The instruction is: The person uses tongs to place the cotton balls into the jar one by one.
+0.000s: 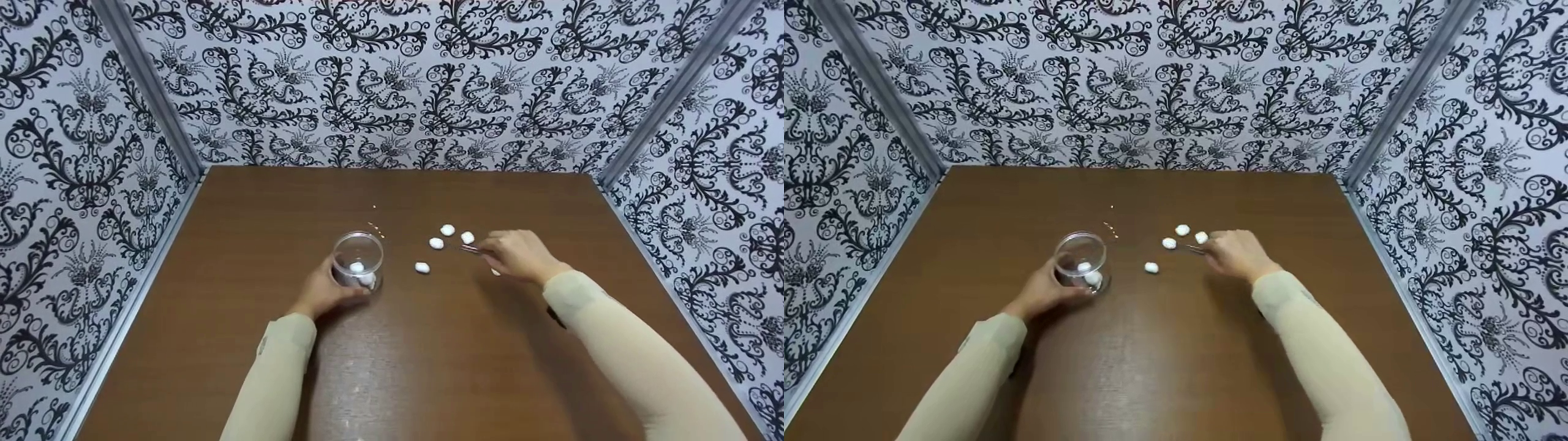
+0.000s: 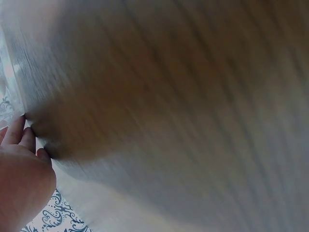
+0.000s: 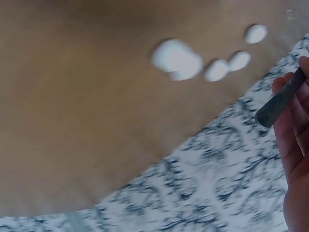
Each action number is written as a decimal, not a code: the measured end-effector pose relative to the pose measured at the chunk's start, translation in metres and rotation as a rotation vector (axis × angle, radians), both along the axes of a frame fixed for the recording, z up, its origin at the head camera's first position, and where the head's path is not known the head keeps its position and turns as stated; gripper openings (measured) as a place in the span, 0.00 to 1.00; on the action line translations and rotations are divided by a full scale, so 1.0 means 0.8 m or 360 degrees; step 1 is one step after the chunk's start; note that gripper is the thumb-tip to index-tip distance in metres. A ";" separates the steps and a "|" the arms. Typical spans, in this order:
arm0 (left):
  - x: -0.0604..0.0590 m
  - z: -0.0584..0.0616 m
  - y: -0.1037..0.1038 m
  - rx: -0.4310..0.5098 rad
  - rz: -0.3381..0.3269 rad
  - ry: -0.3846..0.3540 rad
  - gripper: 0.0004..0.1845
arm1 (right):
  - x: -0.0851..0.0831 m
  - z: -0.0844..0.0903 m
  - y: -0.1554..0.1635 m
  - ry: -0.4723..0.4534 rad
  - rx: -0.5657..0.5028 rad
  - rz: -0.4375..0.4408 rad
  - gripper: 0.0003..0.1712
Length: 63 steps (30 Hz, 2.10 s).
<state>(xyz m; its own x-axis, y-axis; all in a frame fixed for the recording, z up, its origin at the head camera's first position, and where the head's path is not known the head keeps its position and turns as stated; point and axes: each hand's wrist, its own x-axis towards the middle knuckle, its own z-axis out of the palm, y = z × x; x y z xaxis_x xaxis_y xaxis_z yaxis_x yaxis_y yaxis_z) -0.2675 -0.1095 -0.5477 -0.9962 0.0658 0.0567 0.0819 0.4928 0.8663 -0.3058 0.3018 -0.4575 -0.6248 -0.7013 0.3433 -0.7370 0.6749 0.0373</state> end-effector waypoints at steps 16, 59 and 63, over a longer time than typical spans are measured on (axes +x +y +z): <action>0.001 0.002 0.000 -0.0014 0.0002 -0.0086 0.60 | 0.020 -0.037 0.093 -0.0102 0.0049 -0.0282 0.05; 0.003 0.003 0.000 0.0037 -0.0012 -0.0084 0.61 | 0.004 -0.001 0.002 0.0034 -0.0017 0.0007 0.02; 0.003 0.002 -0.001 0.0059 -0.0018 -0.0083 0.61 | -0.005 0.015 -0.043 0.0078 -0.0060 0.0080 0.02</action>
<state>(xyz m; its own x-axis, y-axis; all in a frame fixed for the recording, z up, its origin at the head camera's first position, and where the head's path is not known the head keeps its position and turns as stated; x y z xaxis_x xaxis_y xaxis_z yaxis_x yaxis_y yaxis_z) -0.2651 -0.1100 -0.5460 -0.9971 0.0756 0.0071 0.0412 0.4597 0.8871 -0.3098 0.2676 -0.4455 -0.5710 -0.7173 0.3994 -0.7679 0.6386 0.0491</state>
